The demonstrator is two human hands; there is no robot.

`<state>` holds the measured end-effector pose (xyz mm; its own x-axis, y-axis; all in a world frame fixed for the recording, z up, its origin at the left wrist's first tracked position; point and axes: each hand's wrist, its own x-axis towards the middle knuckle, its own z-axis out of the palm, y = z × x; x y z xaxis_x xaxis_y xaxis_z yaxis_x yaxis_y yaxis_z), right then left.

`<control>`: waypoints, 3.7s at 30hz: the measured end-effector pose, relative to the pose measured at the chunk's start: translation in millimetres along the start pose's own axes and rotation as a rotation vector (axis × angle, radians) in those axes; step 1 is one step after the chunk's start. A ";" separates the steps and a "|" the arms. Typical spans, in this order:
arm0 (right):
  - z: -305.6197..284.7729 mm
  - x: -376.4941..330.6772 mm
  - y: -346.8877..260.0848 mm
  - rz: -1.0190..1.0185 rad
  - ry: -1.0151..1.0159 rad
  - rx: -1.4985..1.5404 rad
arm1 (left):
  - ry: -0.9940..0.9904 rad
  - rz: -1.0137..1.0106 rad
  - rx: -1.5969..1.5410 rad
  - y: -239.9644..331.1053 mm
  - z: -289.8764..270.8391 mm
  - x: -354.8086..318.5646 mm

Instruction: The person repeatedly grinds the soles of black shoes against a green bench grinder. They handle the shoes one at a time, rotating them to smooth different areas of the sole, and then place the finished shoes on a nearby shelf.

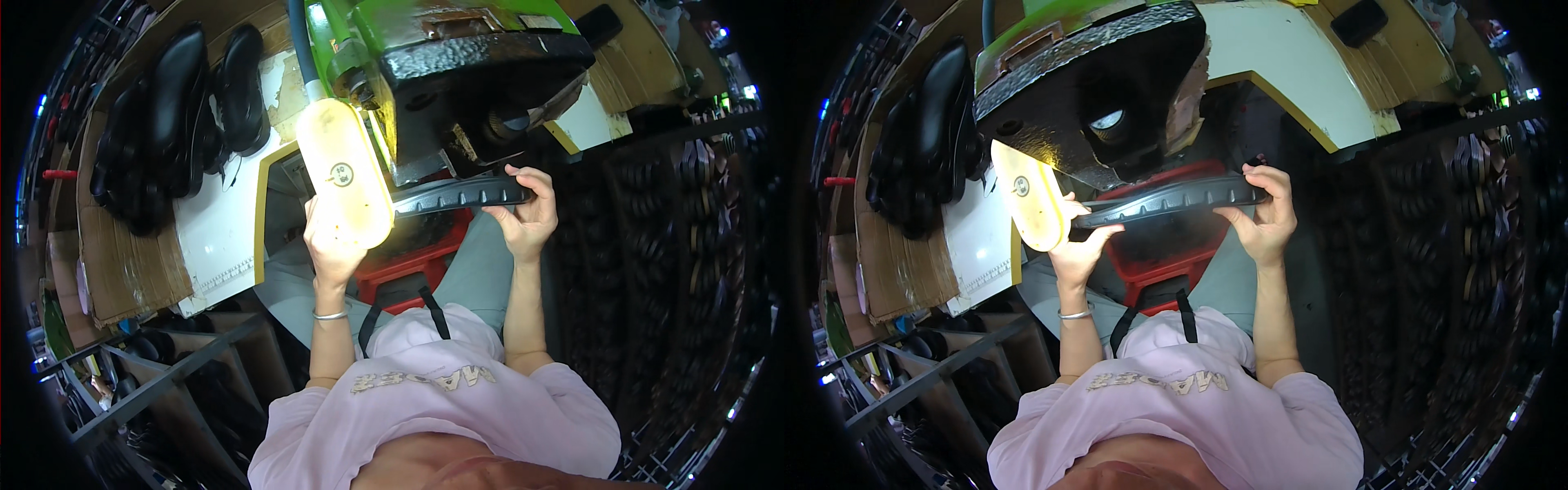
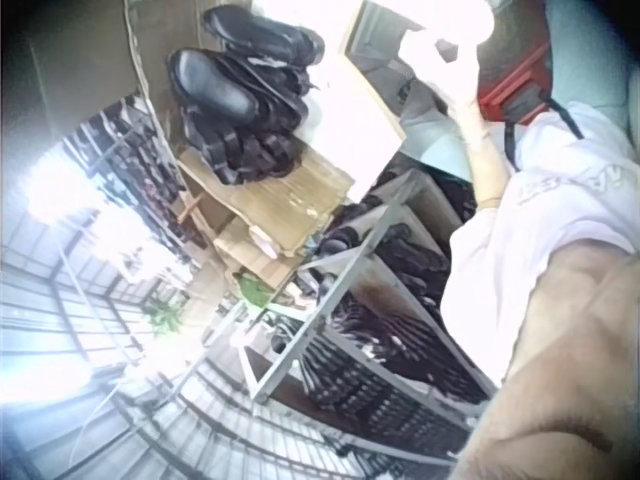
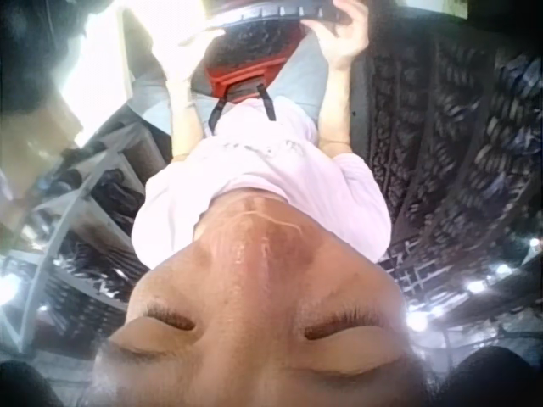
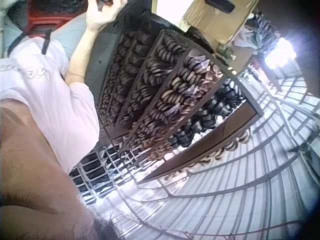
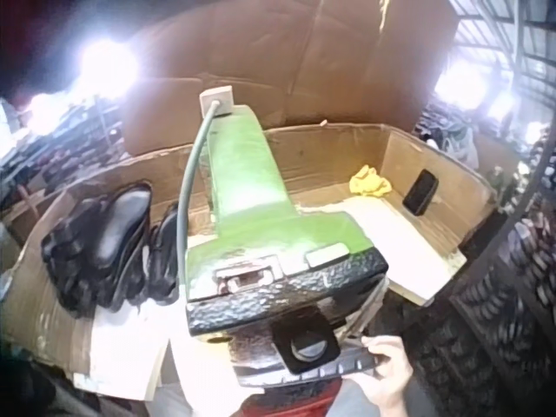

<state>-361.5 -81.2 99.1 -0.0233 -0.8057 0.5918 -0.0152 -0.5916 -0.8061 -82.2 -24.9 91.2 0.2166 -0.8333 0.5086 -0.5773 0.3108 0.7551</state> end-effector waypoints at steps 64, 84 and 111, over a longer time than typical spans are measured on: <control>51.1 -25.8 -20.8 -0.001 -0.171 -0.066 | 0.390 -0.936 -1.310 -68.7 44.7 -59.4; 44.2 -32.8 -8.6 0.167 -0.188 -0.142 | 0.431 -1.230 -1.406 -68.1 31.2 -70.7; 19.5 -37.0 -15.2 0.089 -0.327 -0.168 | 0.521 -0.502 -1.822 -60.9 -1.4 -62.1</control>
<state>-340.8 -42.9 89.5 0.2877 -0.8363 0.4667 -0.1922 -0.5278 -0.8274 -59.4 8.5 14.3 0.4446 -0.8939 -0.0574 0.8912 0.4351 0.1285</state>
